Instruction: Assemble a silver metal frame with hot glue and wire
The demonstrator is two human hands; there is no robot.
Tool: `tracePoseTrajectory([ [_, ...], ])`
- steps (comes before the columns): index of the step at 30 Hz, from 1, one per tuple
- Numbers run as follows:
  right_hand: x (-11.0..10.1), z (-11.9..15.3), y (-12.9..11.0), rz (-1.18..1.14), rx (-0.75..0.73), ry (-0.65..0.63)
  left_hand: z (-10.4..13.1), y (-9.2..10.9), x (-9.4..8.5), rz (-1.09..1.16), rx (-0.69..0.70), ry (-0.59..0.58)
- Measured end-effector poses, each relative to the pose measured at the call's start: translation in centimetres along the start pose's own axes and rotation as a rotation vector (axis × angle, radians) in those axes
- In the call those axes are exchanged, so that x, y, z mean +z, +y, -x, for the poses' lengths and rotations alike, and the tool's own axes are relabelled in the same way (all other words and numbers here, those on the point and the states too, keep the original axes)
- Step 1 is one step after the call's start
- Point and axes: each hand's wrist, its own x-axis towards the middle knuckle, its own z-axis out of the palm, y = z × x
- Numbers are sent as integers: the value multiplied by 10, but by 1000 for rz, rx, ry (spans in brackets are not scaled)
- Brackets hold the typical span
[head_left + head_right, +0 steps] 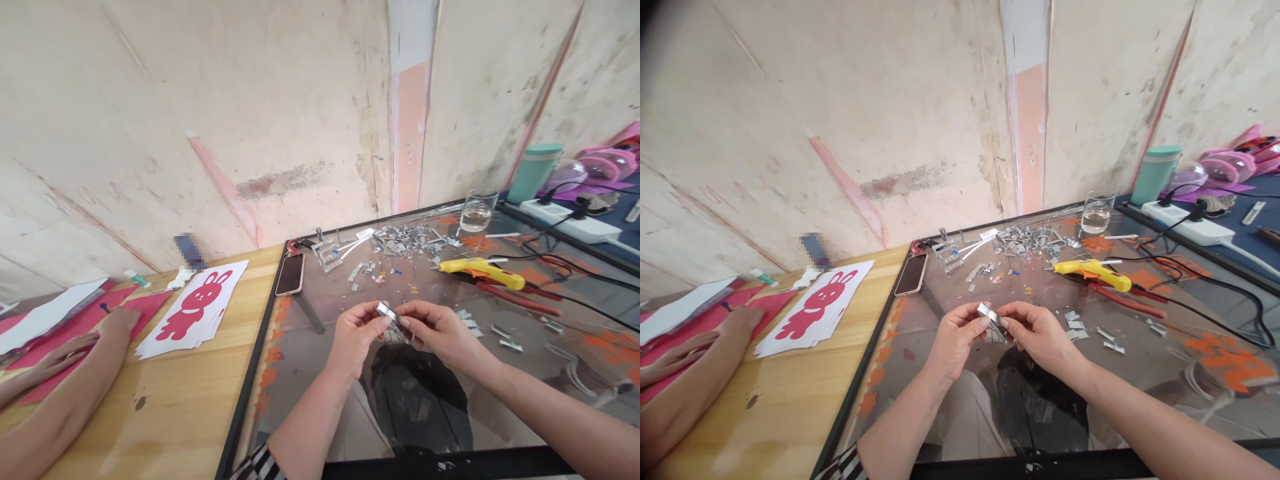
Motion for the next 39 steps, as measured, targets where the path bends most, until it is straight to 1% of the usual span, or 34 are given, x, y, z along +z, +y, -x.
tracePoseTrajectory([
  [3,-4,0,-2,15,-35,73,1,3,-1,-30,3,-32],
  [6,-7,1,-5,3,-48,106,2,5,-2,-98,28,-35],
  [9,-7,4,-9,-32,-51,129,3,7,-2,-220,101,-16],
  [13,-15,1,-9,-81,-72,215,5,11,-1,-401,225,14],
  [15,-25,-4,-4,-32,-60,239,6,13,-1,-439,262,22],
  [17,-37,-11,5,131,-39,231,6,13,-2,-434,265,22],
  [20,-52,-20,24,542,-71,252,3,11,-5,-305,197,-20],
  [22,-56,-24,35,647,-80,269,0,8,-7,-157,136,-57],
  [25,-55,-27,43,747,-113,271,-3,6,-9,39,54,-113],
  [28,-53,-28,46,824,-138,271,-4,6,-10,165,-49,-141],
  [31,-59,-29,48,880,-123,300,-5,8,-12,263,-114,-137],
  [35,-71,-31,49,976,-90,384,-8,6,-17,378,-178,-102],
  [39,-73,-32,51,1086,-102,421,-10,2,-20,429,-247,-85],
])
